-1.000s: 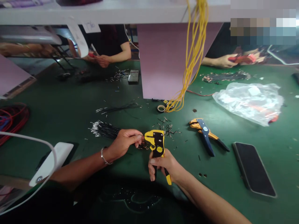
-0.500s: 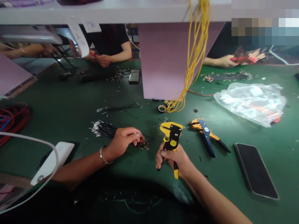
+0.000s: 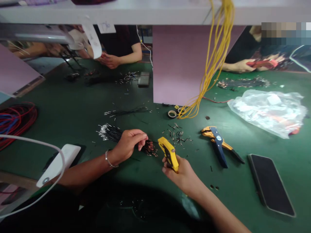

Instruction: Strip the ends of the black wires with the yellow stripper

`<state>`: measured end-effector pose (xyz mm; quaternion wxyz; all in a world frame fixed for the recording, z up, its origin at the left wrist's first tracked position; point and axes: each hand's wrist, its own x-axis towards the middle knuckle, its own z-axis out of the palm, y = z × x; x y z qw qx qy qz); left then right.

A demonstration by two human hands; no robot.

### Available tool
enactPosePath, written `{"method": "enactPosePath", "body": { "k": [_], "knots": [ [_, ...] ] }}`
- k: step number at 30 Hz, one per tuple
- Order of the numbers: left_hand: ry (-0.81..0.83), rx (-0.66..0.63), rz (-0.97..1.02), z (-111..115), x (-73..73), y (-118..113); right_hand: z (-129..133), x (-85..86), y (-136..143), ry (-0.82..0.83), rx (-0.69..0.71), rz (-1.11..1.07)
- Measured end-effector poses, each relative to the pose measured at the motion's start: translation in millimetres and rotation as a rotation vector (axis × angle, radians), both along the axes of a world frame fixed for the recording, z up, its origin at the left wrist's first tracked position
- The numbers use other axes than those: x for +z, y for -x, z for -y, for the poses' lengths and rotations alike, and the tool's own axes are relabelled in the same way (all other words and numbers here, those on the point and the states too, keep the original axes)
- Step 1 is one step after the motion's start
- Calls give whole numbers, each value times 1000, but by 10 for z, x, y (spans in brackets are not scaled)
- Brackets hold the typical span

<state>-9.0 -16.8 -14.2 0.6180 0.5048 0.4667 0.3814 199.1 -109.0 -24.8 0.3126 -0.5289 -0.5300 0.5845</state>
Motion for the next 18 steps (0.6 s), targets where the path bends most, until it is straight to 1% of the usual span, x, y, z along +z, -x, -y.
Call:
{"method": "enactPosePath", "body": {
  "k": [1, 3, 6, 8, 10, 12, 13, 14, 16, 18],
  "knots": [
    [18, 14, 15, -8, 5, -1, 25, 45, 5, -46, 26, 109],
    [18, 25, 29, -18, 19, 5, 64, 111, 32, -194, 74, 333],
    [-53, 8, 9, -22, 45, 29, 97, 123, 107, -453, 139, 651],
    [-116, -14, -44, -15, 70, 45, 108, 81, 158, -551, 199, 782],
    [-187, -39, -126, -2, 100, 56, 115, 31, 185, -598, 252, 805],
    [-267, -61, -193, 13, 128, 61, 118, -6, 177, -623, 234, 722],
    [-303, -69, -211, 21, 138, 62, 117, -17, 161, -609, 199, 647],
    [-331, -74, -216, 28, 144, 63, 114, -25, 138, -561, 155, 552],
    [-367, -86, -214, 41, 148, 66, 96, -39, 85, -383, 69, 290],
    [-379, -100, -215, 54, 150, 69, 62, -62, 37, -167, 21, -48]
  ]
}}
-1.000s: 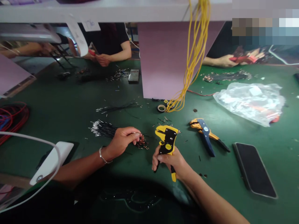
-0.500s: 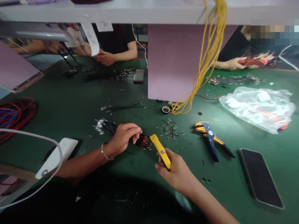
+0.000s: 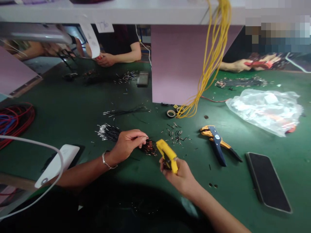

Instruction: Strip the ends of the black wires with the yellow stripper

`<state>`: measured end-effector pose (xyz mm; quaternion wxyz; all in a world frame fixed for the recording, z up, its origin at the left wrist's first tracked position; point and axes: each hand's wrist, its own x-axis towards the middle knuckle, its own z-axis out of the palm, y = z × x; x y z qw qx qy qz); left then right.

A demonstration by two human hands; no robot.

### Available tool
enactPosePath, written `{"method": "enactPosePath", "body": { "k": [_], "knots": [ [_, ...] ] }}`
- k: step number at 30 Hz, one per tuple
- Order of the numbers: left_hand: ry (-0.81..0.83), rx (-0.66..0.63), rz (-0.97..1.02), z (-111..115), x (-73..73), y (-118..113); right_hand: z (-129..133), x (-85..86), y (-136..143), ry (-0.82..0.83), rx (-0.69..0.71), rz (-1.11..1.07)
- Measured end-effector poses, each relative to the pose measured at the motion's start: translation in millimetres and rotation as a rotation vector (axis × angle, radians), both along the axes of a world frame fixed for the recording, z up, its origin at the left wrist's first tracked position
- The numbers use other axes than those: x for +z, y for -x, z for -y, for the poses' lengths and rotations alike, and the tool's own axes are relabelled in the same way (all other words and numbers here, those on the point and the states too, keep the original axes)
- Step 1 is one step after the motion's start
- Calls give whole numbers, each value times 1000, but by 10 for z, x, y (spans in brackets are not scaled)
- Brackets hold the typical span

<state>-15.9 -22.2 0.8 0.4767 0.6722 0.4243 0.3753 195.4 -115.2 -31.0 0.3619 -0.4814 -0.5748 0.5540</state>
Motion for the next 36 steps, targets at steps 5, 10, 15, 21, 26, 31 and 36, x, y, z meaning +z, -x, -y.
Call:
{"method": "enactPosePath", "body": {
  "k": [5, 10, 15, 21, 26, 31, 36],
  "knots": [
    [19, -48, 5, 32, 38, -4, -105, -62, -37, 298, 117, -565],
    [87, -96, 33, 59, 59, -29, -101, -43, -2, 333, 183, -590],
    [136, -137, 45, 88, 46, -58, -73, -39, 27, 339, 231, -573],
    [94, -190, 49, 101, 44, -75, -50, -125, 58, 331, 269, -571],
    [78, -197, 29, 92, 56, -66, -36, -129, 83, 366, 245, -624],
    [36, -191, -9, 88, 74, -57, -26, -77, 86, 379, 226, -641],
    [28, -198, -14, 87, 69, -58, -8, -99, 75, 387, 212, -650]
  ]
}}
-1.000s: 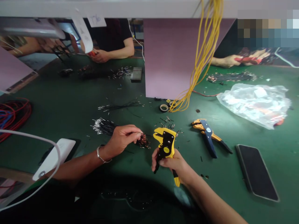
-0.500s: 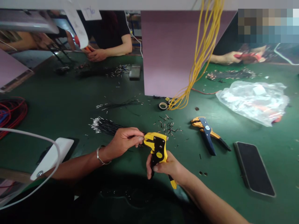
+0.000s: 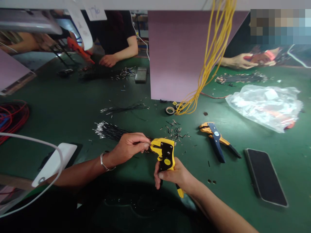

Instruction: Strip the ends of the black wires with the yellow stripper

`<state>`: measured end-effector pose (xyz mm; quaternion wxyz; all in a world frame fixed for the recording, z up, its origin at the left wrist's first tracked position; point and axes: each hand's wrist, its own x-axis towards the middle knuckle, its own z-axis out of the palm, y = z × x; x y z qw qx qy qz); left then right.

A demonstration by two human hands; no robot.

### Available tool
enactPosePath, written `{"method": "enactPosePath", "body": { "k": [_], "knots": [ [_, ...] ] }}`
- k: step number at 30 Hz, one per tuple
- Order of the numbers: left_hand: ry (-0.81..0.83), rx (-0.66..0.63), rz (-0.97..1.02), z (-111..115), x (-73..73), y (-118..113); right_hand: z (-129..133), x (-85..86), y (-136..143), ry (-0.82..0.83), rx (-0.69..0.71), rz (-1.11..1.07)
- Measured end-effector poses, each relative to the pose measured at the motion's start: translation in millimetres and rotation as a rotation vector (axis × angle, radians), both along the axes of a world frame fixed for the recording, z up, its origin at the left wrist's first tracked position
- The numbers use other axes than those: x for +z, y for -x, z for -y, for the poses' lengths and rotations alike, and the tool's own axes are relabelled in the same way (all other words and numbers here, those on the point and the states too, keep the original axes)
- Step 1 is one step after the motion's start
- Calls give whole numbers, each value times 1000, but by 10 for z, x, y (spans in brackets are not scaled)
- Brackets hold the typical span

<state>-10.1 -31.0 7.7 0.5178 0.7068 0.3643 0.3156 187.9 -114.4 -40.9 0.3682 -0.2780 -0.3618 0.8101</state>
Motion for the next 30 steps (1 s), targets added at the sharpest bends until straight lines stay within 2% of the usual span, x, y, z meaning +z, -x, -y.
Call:
{"method": "enactPosePath", "body": {
  "k": [10, 19, 27, 30],
  "knots": [
    [31, -12, 17, -15, -16, -2, 28, -9, 20, 51, -33, 46],
    [139, 2, 68, -16, -34, 0, 40, 10, 41, 68, 0, 4],
    [230, 38, 90, -33, -104, -6, 68, -31, 72, 110, -19, -24],
    [211, 40, 74, -33, -91, -6, 71, -50, 76, 100, -34, -5]
  ]
}}
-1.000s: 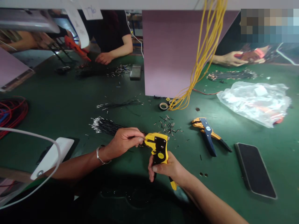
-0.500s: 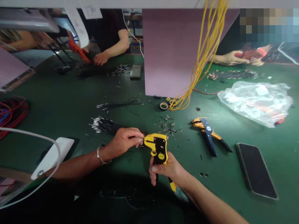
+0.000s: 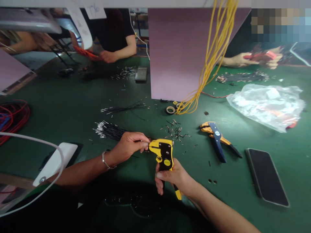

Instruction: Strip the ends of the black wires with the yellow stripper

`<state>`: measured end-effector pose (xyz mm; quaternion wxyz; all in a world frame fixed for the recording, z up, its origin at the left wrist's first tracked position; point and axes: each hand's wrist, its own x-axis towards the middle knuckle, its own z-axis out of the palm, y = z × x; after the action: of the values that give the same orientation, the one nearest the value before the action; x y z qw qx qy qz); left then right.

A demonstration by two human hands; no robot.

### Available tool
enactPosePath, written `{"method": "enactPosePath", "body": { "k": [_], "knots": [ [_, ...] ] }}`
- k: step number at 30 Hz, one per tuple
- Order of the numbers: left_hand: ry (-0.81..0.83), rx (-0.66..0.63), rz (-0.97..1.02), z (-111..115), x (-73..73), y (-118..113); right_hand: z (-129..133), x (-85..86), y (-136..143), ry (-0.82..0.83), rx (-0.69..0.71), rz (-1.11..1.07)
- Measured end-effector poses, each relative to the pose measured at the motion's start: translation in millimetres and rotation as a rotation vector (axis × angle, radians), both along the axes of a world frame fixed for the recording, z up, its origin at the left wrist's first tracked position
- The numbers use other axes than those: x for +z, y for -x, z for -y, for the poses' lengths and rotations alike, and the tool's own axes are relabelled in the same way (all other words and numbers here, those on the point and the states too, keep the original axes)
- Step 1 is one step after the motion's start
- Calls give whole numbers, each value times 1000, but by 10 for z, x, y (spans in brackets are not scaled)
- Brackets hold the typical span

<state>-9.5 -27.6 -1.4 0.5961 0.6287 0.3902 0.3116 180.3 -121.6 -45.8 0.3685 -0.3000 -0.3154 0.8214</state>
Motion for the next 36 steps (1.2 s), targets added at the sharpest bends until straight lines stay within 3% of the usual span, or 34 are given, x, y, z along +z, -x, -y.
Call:
{"method": "enactPosePath", "body": {
  "k": [6, 13, 21, 29, 36],
  "knots": [
    [-141, 19, -67, 22, 27, 6, -16, -17, 19, -15, -67, 84],
    [-18, 14, -41, -10, -5, -8, -4, -23, 36, 3, -66, 54],
    [-160, 7, -70, 18, 11, -4, -41, 28, 50, -35, -80, 67],
    [-43, 9, -63, -21, -12, -11, -26, -7, 57, -7, -73, 68],
    [-51, 36, -94, -9, -29, -23, -79, 47, 57, 7, -115, 111]
  ]
}}
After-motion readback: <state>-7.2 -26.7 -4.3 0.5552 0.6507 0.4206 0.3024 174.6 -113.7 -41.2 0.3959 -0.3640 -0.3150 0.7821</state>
